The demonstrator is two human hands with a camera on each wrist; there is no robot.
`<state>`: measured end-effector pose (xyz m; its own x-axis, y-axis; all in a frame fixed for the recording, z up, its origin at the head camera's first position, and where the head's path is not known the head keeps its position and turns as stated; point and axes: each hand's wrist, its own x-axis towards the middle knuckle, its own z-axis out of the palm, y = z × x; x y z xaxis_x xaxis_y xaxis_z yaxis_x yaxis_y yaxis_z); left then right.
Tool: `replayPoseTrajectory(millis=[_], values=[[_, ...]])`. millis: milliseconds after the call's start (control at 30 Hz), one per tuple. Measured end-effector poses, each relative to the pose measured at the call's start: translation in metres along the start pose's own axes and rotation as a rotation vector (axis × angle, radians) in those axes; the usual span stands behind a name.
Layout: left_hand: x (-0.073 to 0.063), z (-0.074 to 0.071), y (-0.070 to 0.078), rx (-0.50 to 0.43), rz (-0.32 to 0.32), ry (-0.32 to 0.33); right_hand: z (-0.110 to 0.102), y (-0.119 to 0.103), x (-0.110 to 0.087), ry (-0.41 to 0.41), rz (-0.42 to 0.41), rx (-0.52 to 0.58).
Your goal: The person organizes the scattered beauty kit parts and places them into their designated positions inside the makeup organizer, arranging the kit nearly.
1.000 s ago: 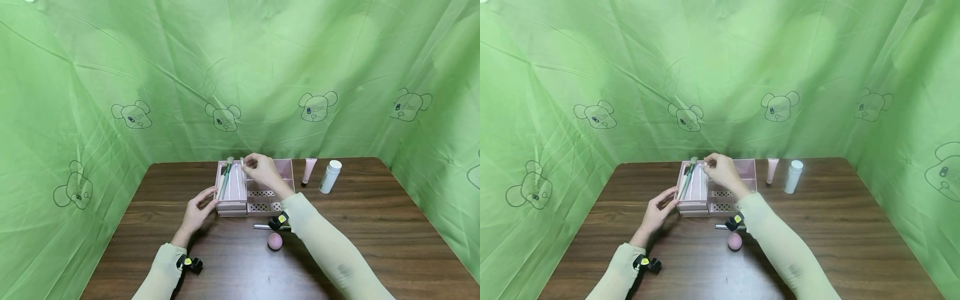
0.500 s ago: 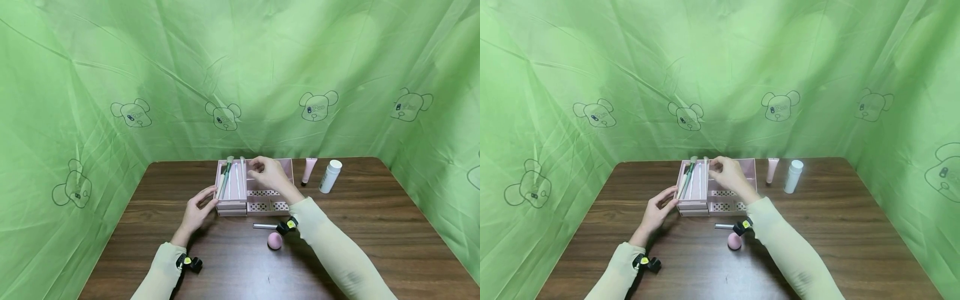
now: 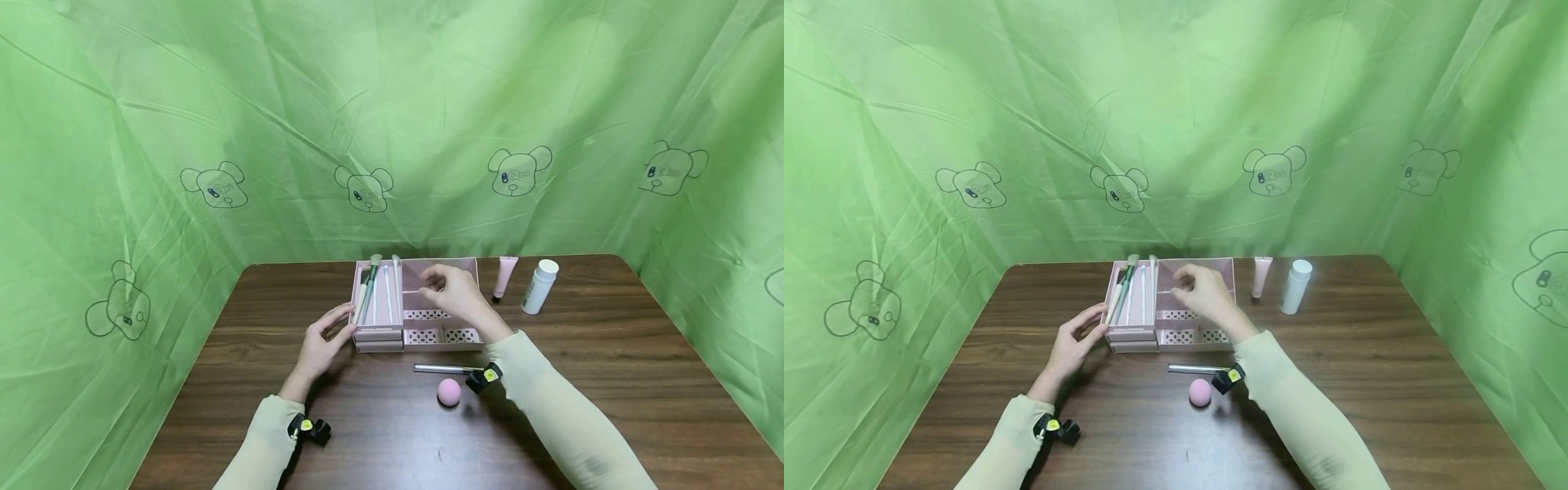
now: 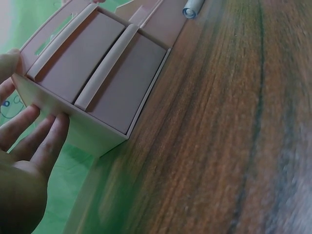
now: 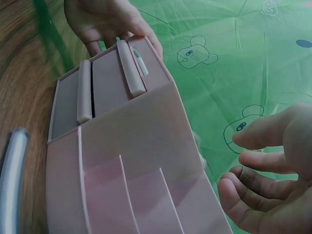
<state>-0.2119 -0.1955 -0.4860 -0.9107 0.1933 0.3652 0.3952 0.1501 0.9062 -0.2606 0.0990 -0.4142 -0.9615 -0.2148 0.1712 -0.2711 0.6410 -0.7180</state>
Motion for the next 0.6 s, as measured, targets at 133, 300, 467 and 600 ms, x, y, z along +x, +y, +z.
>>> replayPoseTrajectory(millis=[133,300,467,600], values=[[0.0,0.0,0.0,0.003,0.007,-0.003,-0.002,0.007,-0.006,-0.006,-0.011,-0.001],[0.0,-0.001,-0.001,0.003,0.012,-0.003,-0.006,0.013,-0.014,-0.012,-0.024,-0.003],[0.001,0.0,-0.001,-0.002,-0.004,-0.006,-0.009,0.016,-0.02,-0.01,-0.035,0.002],[0.0,0.0,0.001,-0.006,-0.021,-0.009,-0.011,0.019,-0.026,-0.029,-0.027,-0.011]])
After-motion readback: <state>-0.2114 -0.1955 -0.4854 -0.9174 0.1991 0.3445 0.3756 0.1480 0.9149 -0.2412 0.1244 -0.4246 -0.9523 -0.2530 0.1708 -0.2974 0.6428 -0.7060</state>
